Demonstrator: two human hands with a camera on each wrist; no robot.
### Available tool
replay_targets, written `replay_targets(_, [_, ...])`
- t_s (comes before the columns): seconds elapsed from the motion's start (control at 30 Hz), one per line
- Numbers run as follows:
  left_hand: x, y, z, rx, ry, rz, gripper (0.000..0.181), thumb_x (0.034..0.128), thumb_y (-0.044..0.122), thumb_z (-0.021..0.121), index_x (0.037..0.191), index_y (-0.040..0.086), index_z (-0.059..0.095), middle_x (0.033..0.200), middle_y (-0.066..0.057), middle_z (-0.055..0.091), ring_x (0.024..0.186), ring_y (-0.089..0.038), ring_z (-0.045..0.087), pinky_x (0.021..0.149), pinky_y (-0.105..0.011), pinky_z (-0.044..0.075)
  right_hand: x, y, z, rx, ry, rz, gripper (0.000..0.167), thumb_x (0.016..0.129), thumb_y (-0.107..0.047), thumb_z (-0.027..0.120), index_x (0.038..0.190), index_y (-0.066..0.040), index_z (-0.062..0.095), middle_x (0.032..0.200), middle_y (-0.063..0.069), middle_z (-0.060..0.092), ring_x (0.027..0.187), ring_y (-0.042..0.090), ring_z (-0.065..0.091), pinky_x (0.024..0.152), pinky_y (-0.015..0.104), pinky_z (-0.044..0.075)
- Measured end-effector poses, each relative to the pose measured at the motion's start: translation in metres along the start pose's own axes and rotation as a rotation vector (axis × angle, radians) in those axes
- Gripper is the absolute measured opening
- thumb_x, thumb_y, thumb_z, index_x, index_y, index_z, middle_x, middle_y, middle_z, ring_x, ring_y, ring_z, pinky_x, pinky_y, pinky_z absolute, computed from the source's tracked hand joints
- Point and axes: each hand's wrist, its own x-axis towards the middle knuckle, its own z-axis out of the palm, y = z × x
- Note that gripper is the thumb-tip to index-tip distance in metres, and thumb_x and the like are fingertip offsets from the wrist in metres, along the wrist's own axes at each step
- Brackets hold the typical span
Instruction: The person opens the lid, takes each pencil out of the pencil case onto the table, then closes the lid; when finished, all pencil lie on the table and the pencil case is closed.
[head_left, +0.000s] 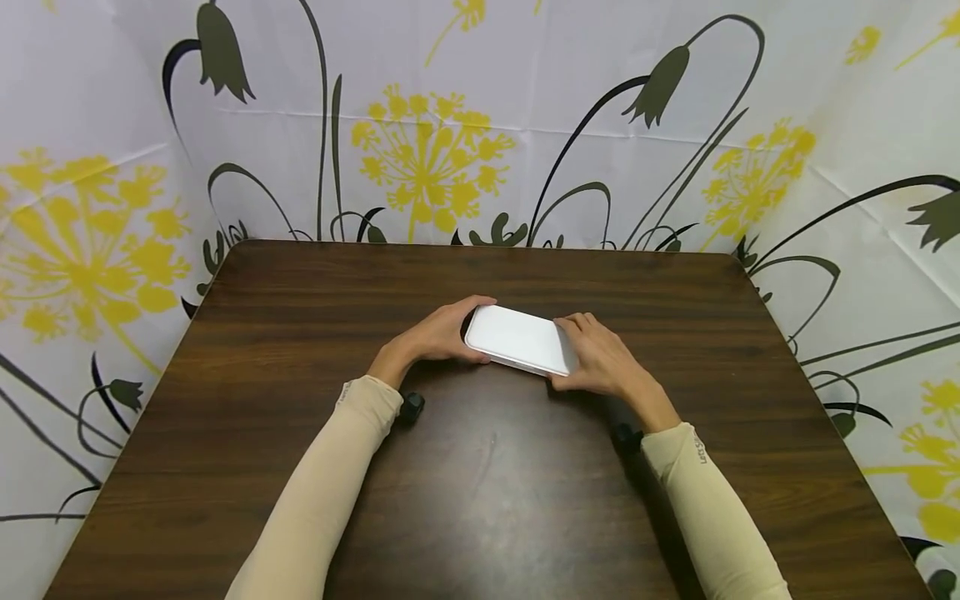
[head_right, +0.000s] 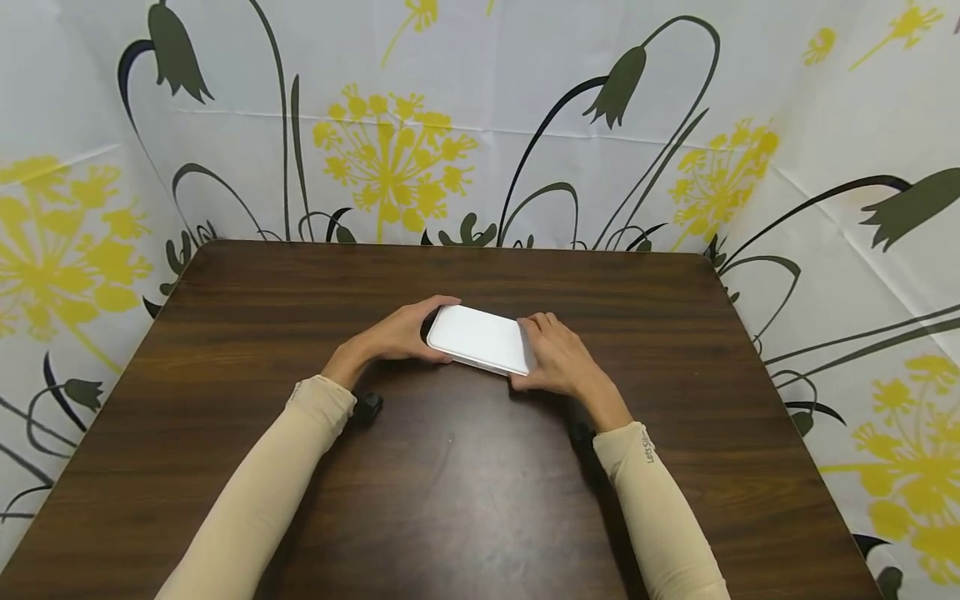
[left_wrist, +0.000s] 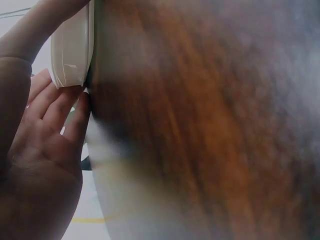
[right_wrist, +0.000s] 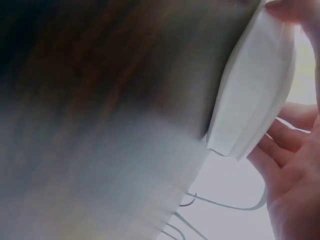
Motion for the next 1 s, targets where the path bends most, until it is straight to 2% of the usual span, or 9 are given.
replay_targets(0.17, [-0.001, 0.003, -0.001, -0.004, 0.005, -0.005, 0.095, 0.0711, 0.030, 0.090, 0.148, 0.011, 0.038, 0.141, -0.006, 0.047, 0.122, -0.020, 0.047, 0.103, -0.038, 0.036, 0.001, -0.001, -0.003, -0.014, 0.016, -0.007, 0.094, 0.066, -0.054, 0.078, 0.139, -0.001, 0.050, 0.124, 0.012, 0.054, 0.109, 0.026, 0.050, 0.082, 0.044, 0.049])
replay_targets(0.37, [-0.002, 0.002, 0.003, -0.031, 0.006, -0.009, 0.095, 0.0701, 0.030, 0.090, 0.148, 0.011, 0.038, 0.140, -0.006, 0.047, 0.121, -0.020, 0.047, 0.102, -0.038, 0.036, -0.001, -0.002, -0.005, 0.005, -0.029, 0.003, 0.094, 0.068, -0.054, 0.078, 0.139, -0.001, 0.049, 0.124, 0.013, 0.054, 0.111, 0.027, 0.050, 0.086, 0.044, 0.048])
replay_targets(0.5, [-0.003, -0.001, 0.003, -0.066, 0.013, -0.016, 0.096, 0.0695, 0.027, 0.091, 0.148, 0.011, 0.037, 0.139, -0.006, 0.047, 0.121, -0.020, 0.046, 0.102, -0.039, 0.036, 0.003, 0.001, -0.012, 0.071, -0.096, 0.024, 0.093, 0.070, -0.055, 0.080, 0.141, -0.003, 0.048, 0.129, 0.013, 0.055, 0.114, 0.027, 0.052, 0.088, 0.045, 0.047])
replay_targets(0.63, [-0.004, -0.006, 0.006, -0.191, 0.020, -0.009, 0.102, 0.0690, 0.015, 0.092, 0.151, 0.009, 0.030, 0.140, -0.010, 0.046, 0.124, -0.022, 0.047, 0.103, -0.040, 0.036, 0.004, 0.007, -0.020, 0.201, -0.122, 0.047, 0.084, 0.075, -0.056, 0.078, 0.140, -0.009, 0.050, 0.130, 0.010, 0.058, 0.111, 0.025, 0.057, 0.088, 0.045, 0.048])
replay_targets(0.7, [-0.005, -0.007, 0.009, -0.264, 0.016, 0.002, 0.109, 0.0681, 0.009, 0.091, 0.153, 0.008, 0.024, 0.142, -0.012, 0.044, 0.127, -0.023, 0.046, 0.105, -0.041, 0.035, -0.001, 0.007, -0.022, 0.240, -0.074, 0.042, 0.072, 0.077, -0.052, 0.078, 0.133, -0.012, 0.055, 0.126, 0.006, 0.061, 0.108, 0.023, 0.059, 0.087, 0.044, 0.048])
replay_targets(0.73, [-0.005, -0.008, 0.011, -0.291, 0.013, 0.006, 0.112, 0.0680, 0.008, 0.091, 0.155, 0.008, 0.020, 0.144, -0.013, 0.043, 0.130, -0.023, 0.045, 0.107, -0.041, 0.034, -0.005, 0.006, -0.023, 0.224, -0.039, 0.016, 0.064, 0.078, -0.049, 0.078, 0.127, -0.014, 0.057, 0.123, 0.004, 0.062, 0.105, 0.022, 0.059, 0.084, 0.043, 0.049])
replay_targets(0.8, [-0.006, -0.009, 0.013, -0.316, 0.018, 0.010, 0.117, 0.0675, 0.007, 0.091, 0.156, 0.009, 0.015, 0.147, -0.013, 0.040, 0.133, -0.023, 0.042, 0.109, -0.041, 0.032, -0.012, 0.001, -0.025, 0.136, 0.045, -0.083, 0.048, 0.081, -0.042, 0.078, 0.116, -0.014, 0.061, 0.115, 0.002, 0.062, 0.097, 0.021, 0.059, 0.078, 0.042, 0.050])
replay_targets(0.9, [-0.007, -0.010, 0.013, -0.339, 0.038, 0.010, 0.120, 0.0661, 0.006, 0.092, 0.157, 0.009, 0.013, 0.148, -0.013, 0.040, 0.136, -0.024, 0.039, 0.110, -0.042, 0.030, -0.018, -0.009, -0.025, -0.054, 0.195, -0.265, 0.030, 0.082, -0.029, 0.079, 0.102, -0.014, 0.063, 0.102, 0.001, 0.059, 0.086, 0.019, 0.057, 0.068, 0.038, 0.051])
replay_targets(1.0, [-0.006, -0.010, 0.009, -0.339, 0.066, 0.007, 0.121, 0.0651, 0.006, 0.092, 0.156, 0.009, 0.013, 0.149, -0.014, 0.039, 0.137, -0.026, 0.038, 0.111, -0.041, 0.029, -0.016, -0.014, -0.030, -0.138, 0.337, -0.351, 0.025, 0.079, -0.018, 0.081, 0.098, -0.013, 0.065, 0.095, 0.000, 0.060, 0.079, 0.018, 0.058, 0.060, 0.036, 0.051])
